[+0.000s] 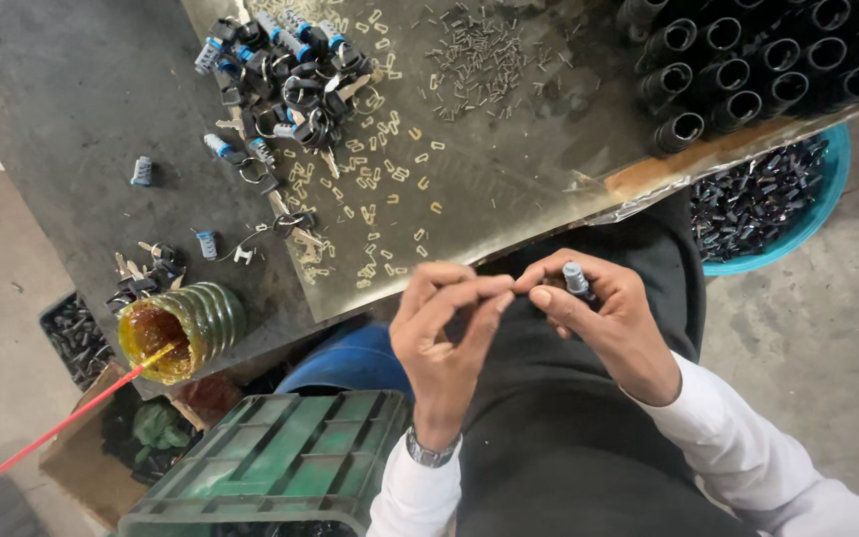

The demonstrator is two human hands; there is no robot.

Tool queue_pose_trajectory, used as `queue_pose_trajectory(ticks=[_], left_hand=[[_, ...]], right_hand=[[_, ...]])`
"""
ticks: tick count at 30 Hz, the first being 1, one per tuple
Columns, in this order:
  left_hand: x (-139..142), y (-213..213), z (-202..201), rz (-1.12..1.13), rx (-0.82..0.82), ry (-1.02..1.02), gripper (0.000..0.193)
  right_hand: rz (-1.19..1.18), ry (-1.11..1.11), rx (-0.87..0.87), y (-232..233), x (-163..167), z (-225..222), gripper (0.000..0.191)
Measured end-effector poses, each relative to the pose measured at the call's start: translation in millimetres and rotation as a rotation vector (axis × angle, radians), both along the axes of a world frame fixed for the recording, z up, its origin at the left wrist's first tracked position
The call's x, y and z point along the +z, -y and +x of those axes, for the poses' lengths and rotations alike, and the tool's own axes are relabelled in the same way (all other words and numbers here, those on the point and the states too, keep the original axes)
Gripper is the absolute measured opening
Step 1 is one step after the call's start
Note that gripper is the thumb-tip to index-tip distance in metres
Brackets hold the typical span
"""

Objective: The person holds a small cylindrical component in one hand and uses a red-handled brush to coat it with a yellow adhesive or flux from a jar. They rub the component with their fingers, dip the brush again, apply more coating, and place the finished component on the work table with a pile of similar parts.

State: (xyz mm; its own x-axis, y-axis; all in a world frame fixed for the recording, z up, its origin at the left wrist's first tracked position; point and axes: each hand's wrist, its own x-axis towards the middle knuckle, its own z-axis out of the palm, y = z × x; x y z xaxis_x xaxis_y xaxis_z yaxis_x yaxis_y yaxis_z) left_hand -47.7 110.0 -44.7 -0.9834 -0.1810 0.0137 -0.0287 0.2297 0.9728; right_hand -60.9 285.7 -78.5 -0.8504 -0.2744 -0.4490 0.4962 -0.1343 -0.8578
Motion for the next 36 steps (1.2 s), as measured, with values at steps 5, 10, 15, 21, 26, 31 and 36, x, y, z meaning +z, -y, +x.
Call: queue_pose_trajectory(ticks=[5, 10, 15, 21, 26, 31, 36], left_hand=[[-1, 0, 3, -0.075, -0.041, -0.069, 0.024], [1, 3, 3, -0.233, -0.055, -0.17, 0.024], [-2, 4, 2, -0.098, -0.057, -0.127, 0.019], [-9, 7, 4, 0.267, -0.046, 0.072, 0.009], [-16, 7, 3, 0.501, 0.055, 0.105, 0.005], [-18, 18, -1, 0.341, 0.065, 0.01, 0.005], [-15, 26, 5, 0.314, 0.042, -0.014, 0.006]], right_hand=[[-0.063, 0.051, -0.013, 5, 3, 1, 0.014], [-0.031, 0.039, -0.061, 6, 2, 3, 0.011], [0.058, -0.064, -0.139, 13, 3, 6, 0.01], [0.427, -0.428, -0.101, 21, 13, 5, 0.012], [0.613, -0.733, -0.066, 27, 29, -12, 0.015], [0.874, -0.816, -0.029, 31, 41, -39, 0.011], [0.867, -0.709, 0.009, 30, 49, -55, 0.026]])
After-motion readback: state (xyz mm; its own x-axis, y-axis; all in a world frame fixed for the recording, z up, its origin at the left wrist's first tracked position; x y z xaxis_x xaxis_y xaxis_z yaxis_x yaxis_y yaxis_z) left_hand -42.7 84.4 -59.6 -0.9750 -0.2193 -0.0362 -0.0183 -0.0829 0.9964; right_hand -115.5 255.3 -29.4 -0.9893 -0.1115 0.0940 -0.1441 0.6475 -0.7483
